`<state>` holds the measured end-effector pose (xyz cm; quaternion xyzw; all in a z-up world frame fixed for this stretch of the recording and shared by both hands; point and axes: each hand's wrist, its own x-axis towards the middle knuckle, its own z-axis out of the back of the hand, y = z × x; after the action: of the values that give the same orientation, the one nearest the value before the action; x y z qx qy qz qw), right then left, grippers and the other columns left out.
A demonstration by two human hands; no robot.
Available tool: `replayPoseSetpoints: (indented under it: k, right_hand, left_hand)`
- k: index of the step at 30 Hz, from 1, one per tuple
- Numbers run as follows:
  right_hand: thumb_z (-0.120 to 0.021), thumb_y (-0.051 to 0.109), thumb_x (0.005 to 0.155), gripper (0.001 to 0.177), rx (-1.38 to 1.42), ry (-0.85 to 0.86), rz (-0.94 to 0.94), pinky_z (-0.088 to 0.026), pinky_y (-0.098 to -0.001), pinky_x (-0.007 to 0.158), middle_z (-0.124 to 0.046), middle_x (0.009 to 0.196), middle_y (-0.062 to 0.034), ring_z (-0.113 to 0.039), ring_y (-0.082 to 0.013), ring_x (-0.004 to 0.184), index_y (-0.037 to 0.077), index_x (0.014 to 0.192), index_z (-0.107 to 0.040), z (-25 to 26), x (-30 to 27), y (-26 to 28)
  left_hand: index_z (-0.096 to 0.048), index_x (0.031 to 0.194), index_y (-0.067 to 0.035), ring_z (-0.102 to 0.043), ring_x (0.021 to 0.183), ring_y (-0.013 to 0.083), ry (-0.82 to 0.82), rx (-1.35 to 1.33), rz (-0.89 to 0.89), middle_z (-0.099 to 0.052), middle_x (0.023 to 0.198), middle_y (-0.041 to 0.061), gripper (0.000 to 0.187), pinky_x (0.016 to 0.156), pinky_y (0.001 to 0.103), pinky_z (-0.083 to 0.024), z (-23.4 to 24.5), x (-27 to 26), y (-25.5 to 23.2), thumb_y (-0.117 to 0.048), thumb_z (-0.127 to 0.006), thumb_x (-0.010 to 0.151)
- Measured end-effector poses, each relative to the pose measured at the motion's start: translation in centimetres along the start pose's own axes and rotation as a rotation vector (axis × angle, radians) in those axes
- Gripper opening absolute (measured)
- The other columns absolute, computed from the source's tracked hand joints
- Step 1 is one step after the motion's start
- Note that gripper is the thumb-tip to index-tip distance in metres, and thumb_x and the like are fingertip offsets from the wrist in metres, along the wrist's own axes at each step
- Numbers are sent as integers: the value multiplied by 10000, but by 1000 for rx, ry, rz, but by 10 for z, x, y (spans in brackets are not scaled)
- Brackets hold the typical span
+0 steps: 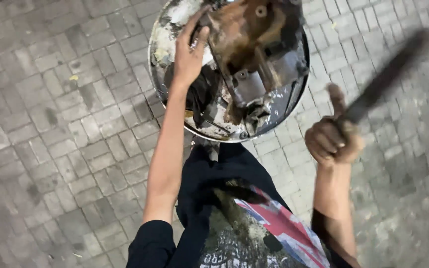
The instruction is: The person uses a hammer to strike a rusty metal part resting on a metal tray, then wipes the part with a cloth. The person repeats the striking and wiping actions on different areas of the metal part.
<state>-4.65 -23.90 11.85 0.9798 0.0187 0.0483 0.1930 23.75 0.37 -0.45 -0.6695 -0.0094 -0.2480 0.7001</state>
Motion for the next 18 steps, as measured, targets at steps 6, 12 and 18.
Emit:
replayPoseSetpoints:
  k: [6, 12, 18]
  right_hand:
    - [-475, 34, 963, 265, 461, 249, 84, -340, -171, 311, -354, 526, 110, -272, 9, 372, 116, 1215, -477, -49, 33, -65]
    - [-460, -61, 939, 309, 605, 520, 14, -343, -201, 324, -335, 513, 59, -305, -56, 334, 13, 1239, -461, -63, 59, -96]
    - [-442, -73, 935, 308, 643, 612, -31, -340, -197, 339, -348, 494, 56, -323, -50, 336, -8, 1235, -471, -75, 73, -107]
  left_hand:
    - [-485, 1510, -199, -386, 1527, 287, -29, -10, 2, -475, 1590, 92, 596, 1287, 497, -290, 1, 0, -13, -605, -463, 1075]
    - [-467, 1527, -211, -360, 1550, 308, -12, -26, 12, -458, 1610, 78, 610, 1307, 544, -239, 0, 1, -11, -618, -453, 1073]
    - [-331, 1605, -276, -326, 1614, 265, -199, 97, 16, -357, 1694, -4, 560, 1358, 600, -219, -15, -12, -7, -511, -517, 1131]
